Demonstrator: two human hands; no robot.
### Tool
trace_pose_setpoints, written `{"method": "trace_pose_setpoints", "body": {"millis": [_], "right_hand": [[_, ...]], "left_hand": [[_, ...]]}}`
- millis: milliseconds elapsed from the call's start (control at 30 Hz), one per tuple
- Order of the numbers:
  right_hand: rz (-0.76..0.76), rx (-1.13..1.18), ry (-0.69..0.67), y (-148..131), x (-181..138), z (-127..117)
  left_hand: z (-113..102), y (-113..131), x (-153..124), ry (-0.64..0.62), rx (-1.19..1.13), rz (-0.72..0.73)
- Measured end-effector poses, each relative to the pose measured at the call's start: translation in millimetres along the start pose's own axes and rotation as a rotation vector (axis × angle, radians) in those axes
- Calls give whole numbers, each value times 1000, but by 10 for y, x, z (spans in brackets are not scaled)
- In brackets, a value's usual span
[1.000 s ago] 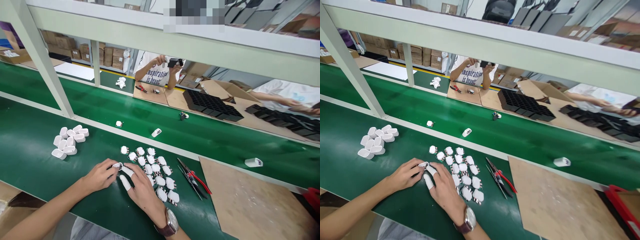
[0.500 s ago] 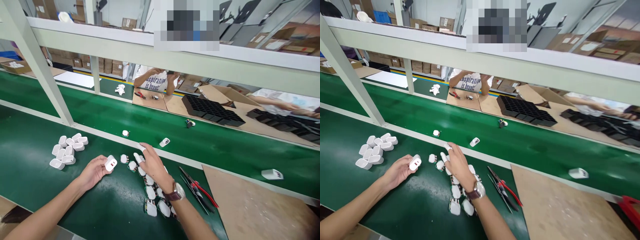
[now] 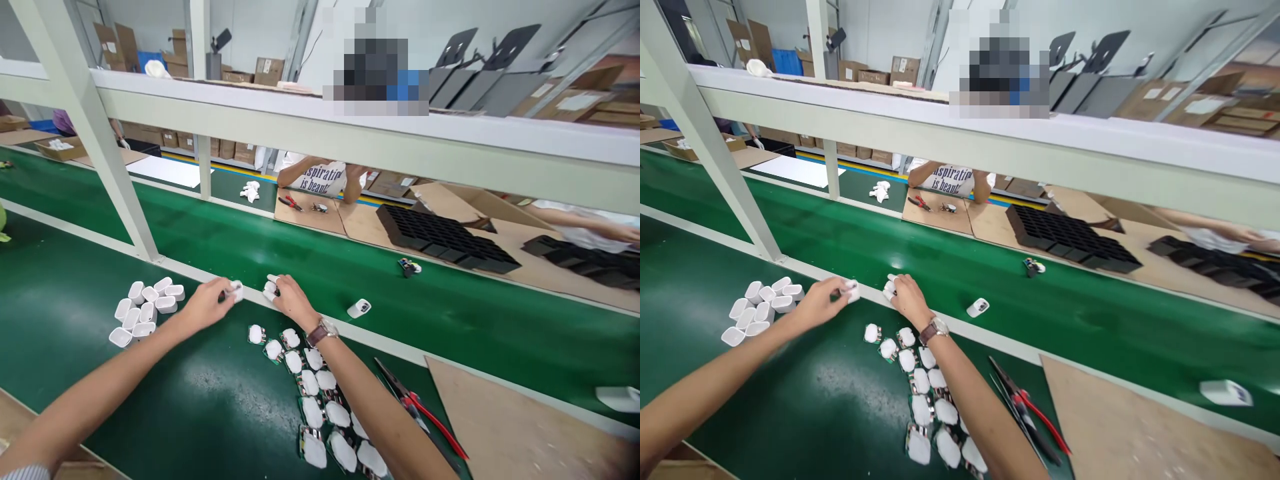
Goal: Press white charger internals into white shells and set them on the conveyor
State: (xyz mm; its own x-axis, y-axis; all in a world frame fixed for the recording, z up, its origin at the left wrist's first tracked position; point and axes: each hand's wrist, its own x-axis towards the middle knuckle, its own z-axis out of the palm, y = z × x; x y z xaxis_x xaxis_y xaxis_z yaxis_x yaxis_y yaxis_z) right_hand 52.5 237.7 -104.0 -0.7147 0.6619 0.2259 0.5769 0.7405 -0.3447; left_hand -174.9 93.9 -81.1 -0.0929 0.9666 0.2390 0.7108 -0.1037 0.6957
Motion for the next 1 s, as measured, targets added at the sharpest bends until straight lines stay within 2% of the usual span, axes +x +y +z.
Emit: {"method": "trace_pose_setpoints", "body": {"millis": [67,133,233,300,367,500,600,733,867,1000], "right_hand": [[-44,16,2,-228,-175,-109],[-115,51,-31,-500,-454,-190],[-299,170,-175,-838,-931,-212],[-388,188,-239,-948,-1213,-187],[-396,124,-222,-978,-1446,-169],[-218,-35,-76,-1005,-1755,-153],[-109,-135,-16,-1114,-1796,-47],[-111,-233,61,-1277,-1658,186],[-154,-218,40,-1295,-1655,304],[-156,-188,87,-1264,-1884,393]], "left_hand": [[-80,-128,431,44,187,-6],[-131,-259,761,52,246,-52],[-175,-373,938,44,312,-82],[-248,-371,845,48,339,-63],[-403,-339,632,64,352,-31],[-868,-378,50,100,428,102],[-1091,-516,-337,70,547,152],[-1053,-632,-581,30,679,103],[-892,-624,-557,46,827,52],[-793,-616,-482,78,866,6]]}}
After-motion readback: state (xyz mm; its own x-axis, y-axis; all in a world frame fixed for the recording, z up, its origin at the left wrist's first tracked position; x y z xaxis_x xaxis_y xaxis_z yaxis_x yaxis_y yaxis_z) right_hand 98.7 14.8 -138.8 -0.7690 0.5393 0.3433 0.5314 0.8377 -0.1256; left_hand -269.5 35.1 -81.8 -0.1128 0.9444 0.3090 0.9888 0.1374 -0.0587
